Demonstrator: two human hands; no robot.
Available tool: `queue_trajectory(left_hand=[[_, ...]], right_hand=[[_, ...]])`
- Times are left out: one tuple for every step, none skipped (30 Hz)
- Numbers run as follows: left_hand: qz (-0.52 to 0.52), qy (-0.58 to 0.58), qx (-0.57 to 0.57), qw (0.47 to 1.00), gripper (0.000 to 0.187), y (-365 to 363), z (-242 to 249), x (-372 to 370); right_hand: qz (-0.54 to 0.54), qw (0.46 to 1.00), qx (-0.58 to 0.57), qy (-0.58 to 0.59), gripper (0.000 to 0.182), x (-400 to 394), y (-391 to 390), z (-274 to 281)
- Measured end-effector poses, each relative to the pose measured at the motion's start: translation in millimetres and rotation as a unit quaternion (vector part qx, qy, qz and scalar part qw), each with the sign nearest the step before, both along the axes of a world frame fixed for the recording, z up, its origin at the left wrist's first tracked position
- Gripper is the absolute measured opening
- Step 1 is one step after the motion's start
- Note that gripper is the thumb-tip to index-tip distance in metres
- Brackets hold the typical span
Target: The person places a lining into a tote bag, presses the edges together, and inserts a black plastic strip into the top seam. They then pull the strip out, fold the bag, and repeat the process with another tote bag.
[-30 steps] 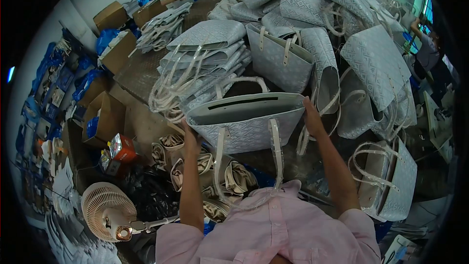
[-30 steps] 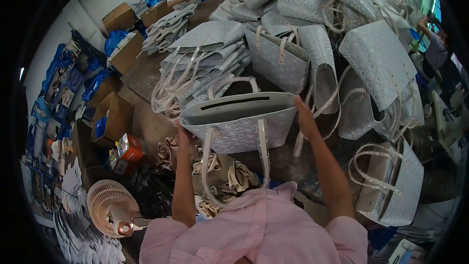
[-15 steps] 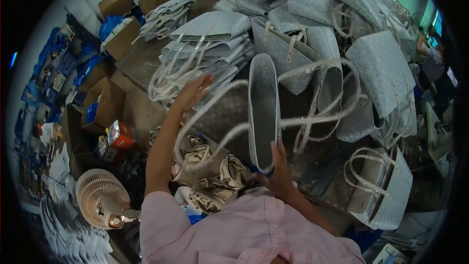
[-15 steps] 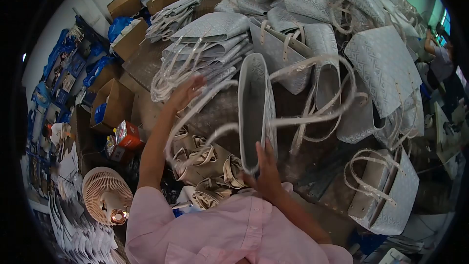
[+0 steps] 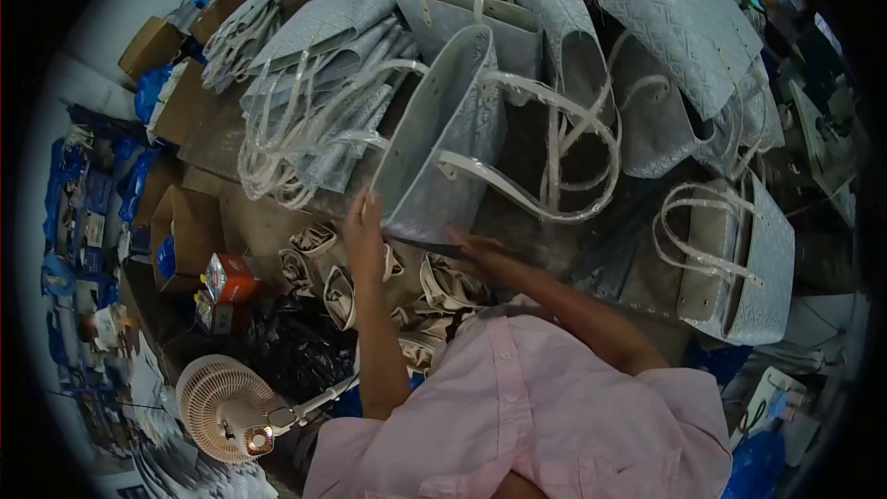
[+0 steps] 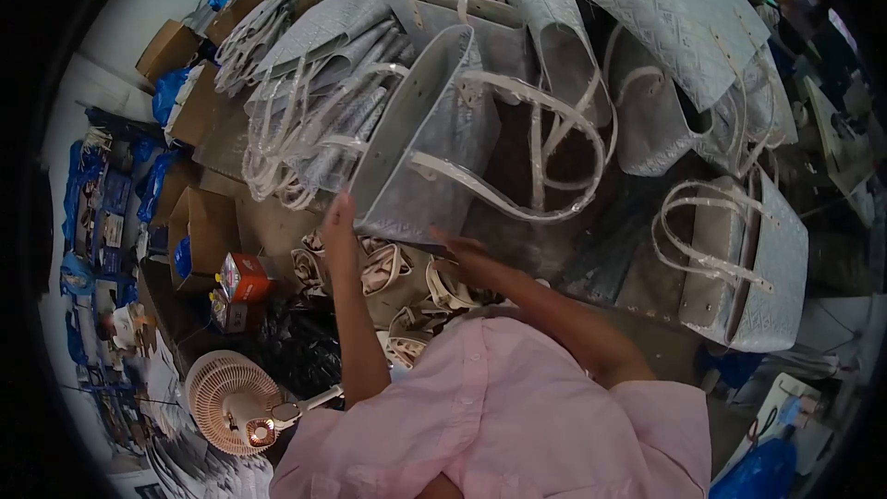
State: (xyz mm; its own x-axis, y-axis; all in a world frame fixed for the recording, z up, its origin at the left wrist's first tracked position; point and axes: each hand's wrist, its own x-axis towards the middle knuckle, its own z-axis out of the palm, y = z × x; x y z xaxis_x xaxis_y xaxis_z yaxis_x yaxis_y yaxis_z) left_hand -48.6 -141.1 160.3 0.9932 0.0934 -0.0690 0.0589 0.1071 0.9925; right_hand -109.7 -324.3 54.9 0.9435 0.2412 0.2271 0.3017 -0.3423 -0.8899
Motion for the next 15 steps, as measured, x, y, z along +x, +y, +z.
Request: queue_trajectory(left_hand=[[0.022, 0.000, 0.083, 0.996, 0.054, 2.0, 1.4, 3.4], [0.043, -0.004, 0.165, 0.985, 0.049, 2.9, 2.0, 7.4], [0.035, 0.004, 0.171, 0.985, 0.049, 4.1, 3.7, 11.2], [0.040, -0.001, 0.212, 0.976, 0.045, 7.6, 5.7, 13.7], [0.047, -0.006, 0.253, 0.966, 0.043, 12.2, 6.5, 16.4], [0.047, -0.002, 0.216, 0.975, 0.042, 16.0, 6.3, 21.3], [0.050, 0.003, 0.222, 0.974, 0.042, 22.7, 4.9, 28.0], [0.024, -0.015, 0.221, 0.975, 0.042, 31.8, 2.7, 36.3], [-0.003, -0.037, 0.220, 0.975, 0.042, 39.7, 1.3, 44.3], [0.000, -0.038, 0.225, 0.974, 0.042, 46.8, 0.6, 50.9], [-0.034, -0.040, 0.212, 0.976, 0.037, 53.6, -0.3, 57.0], [-0.068, -0.040, 0.198, 0.977, 0.035, 58.3, -1.6, 62.5], [-0.067, -0.042, 0.201, 0.976, 0.035, 60.0, -3.5, 67.8], [-0.049, -0.043, 0.191, 0.979, 0.037, 60.7, -6.6, 72.3], [-0.031, -0.043, 0.181, 0.982, 0.039, 62.1, -10.4, 75.1]], right_hand=[[0.057, 0.993, -0.050, 0.086, 0.056, -1.0, -7.4, 0.7], [0.116, 0.974, -0.099, 0.169, 0.045, -3.9, -14.9, 1.1], [0.111, 0.973, -0.091, 0.179, 0.045, -10.3, -25.8, -0.2], [0.030, 0.986, -0.074, 0.146, 0.037, -20.7, -41.1, -3.5], [-0.050, 0.991, -0.058, 0.112, 0.031, -32.1, -55.8, -10.1], [-0.107, 0.987, -0.049, 0.113, 0.029, -43.2, -72.0, -23.0], [-0.161, 0.980, -0.042, 0.112, 0.028, -53.9, -89.3, -35.8], [-0.209, 0.968, -0.014, 0.140, 0.026, -65.6, -103.5, -34.0], [-0.257, 0.952, 0.014, 0.165, 0.024, -76.8, -117.1, -31.8], [-0.296, 0.942, 0.000, 0.160, 0.024, -86.4, -130.5, -43.4], [-0.335, 0.930, -0.014, 0.153, 0.025, -93.2, -142.5, -54.0], [-0.332, 0.931, -0.010, 0.152, 0.025, -97.6, -152.5, -58.6], [-0.361, 0.919, -0.108, 0.118, 0.029, -101.1, -161.2, -60.8], [-0.386, 0.895, -0.206, 0.084, 0.033, -103.6, -165.6, -64.0], [-0.384, 0.896, -0.204, 0.087, 0.033, -103.8, -166.4, -68.7]])
